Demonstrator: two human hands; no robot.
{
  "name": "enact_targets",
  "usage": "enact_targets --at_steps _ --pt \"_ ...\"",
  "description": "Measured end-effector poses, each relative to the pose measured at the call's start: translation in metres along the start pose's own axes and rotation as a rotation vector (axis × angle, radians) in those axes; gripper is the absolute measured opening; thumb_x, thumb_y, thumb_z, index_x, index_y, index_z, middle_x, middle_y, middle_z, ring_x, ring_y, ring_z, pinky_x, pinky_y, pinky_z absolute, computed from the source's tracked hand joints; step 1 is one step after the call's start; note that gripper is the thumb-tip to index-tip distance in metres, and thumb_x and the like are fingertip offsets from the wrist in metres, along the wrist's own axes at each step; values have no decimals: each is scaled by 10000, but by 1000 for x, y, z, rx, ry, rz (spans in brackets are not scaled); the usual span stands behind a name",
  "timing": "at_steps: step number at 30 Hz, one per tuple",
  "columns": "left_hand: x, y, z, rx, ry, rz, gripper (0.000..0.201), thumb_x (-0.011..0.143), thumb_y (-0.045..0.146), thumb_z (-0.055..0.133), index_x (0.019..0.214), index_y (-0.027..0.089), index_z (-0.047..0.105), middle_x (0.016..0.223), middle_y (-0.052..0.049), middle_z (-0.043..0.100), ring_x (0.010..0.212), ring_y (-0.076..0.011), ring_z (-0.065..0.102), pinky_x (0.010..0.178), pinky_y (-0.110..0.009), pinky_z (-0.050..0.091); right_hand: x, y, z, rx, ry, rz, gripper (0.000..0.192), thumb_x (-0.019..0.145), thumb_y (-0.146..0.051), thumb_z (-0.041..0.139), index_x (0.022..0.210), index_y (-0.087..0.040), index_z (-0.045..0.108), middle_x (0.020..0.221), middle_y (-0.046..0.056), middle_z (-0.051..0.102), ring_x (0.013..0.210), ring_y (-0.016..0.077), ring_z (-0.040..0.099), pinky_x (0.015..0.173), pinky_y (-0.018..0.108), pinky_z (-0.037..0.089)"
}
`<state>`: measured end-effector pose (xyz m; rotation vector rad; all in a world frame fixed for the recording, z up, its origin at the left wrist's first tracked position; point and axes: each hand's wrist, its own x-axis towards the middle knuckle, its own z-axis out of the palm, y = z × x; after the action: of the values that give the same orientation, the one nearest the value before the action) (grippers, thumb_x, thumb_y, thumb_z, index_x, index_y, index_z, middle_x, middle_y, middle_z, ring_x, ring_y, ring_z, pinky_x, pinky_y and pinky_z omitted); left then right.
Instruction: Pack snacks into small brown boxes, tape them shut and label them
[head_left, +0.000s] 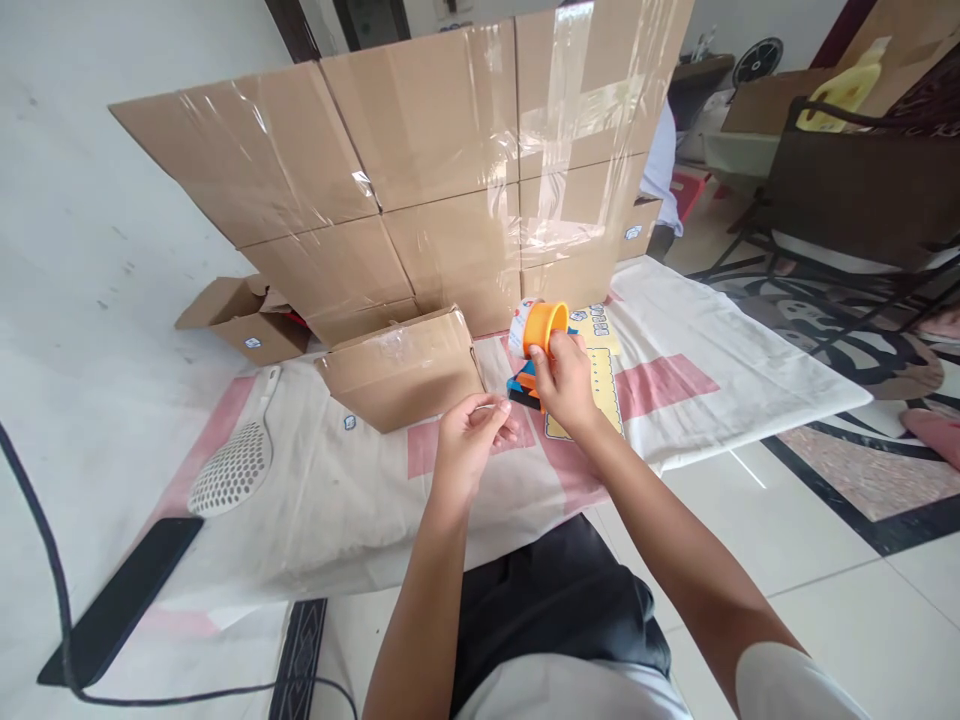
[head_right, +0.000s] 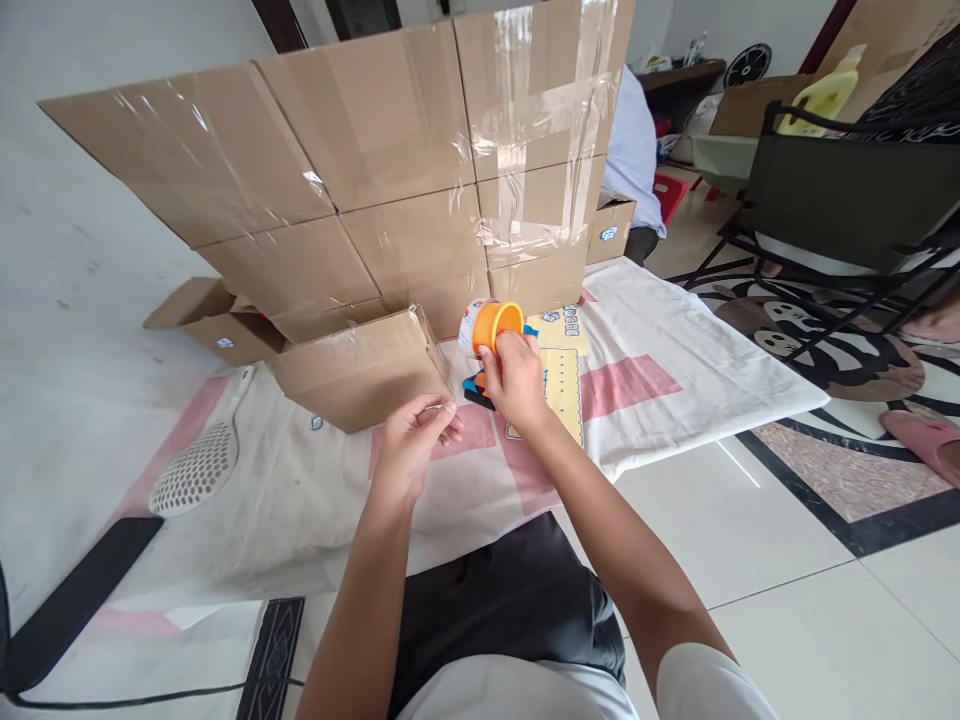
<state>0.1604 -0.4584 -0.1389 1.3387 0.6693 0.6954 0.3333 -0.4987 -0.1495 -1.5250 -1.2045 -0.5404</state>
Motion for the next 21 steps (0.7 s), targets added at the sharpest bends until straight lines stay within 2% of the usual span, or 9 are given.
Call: enact_targets --at_steps 5,9,11,16,17,21 --pt "3 -18 11 0 -49 -16 358 769 494 785 770 156 670 698 -60 725 564 -144 663 555 -244 459 -1 -8 -2 124 47 267 383 1040 -452 444 727 -244 370 614 -32 434 584 152 391 608 313 329" --pt "5 -34 21 -11 -26 -2 363 787 518 755 829 171 656 703 -41 720 569 -143 663 559 -248 455 -4 -7 -1 191 85 416 453 1007 -545 486 690 -239 382 582 -45 400 548 130 357 548 292 284" --pt "3 -42 23 -9 -27 -10 369 788 527 748 832 172 656 702 -41 720 553 -139 652 551 -248 446 -4 2 -1 220 105 467 475 986 -571 517 677 -236 385 584 -48 403 548 124 361 546 286 292" --pt "-11 -58 22 0 -72 -68 372 763 510 757 700 165 634 654 -57 709 524 -139 630 508 -238 399 18 43 -9 424 310 655 405 947 -550 560 726 -223 472 675 -24 503 633 137 507 618 281 425" --pt "-13 -60 22 0 -75 -74 365 763 503 756 703 164 638 658 -60 711 528 -140 632 504 -236 391 25 48 -10 484 287 700 373 933 -526 576 738 -220 490 689 -18 520 647 142 532 626 285 444" --pt "-13 -59 20 -6 -59 -78 364 764 501 758 715 161 637 678 -63 714 533 -134 627 502 -234 379 37 51 1 636 46 815 265 868 -420 616 737 -214 513 684 -4 540 634 156 568 594 299 480"
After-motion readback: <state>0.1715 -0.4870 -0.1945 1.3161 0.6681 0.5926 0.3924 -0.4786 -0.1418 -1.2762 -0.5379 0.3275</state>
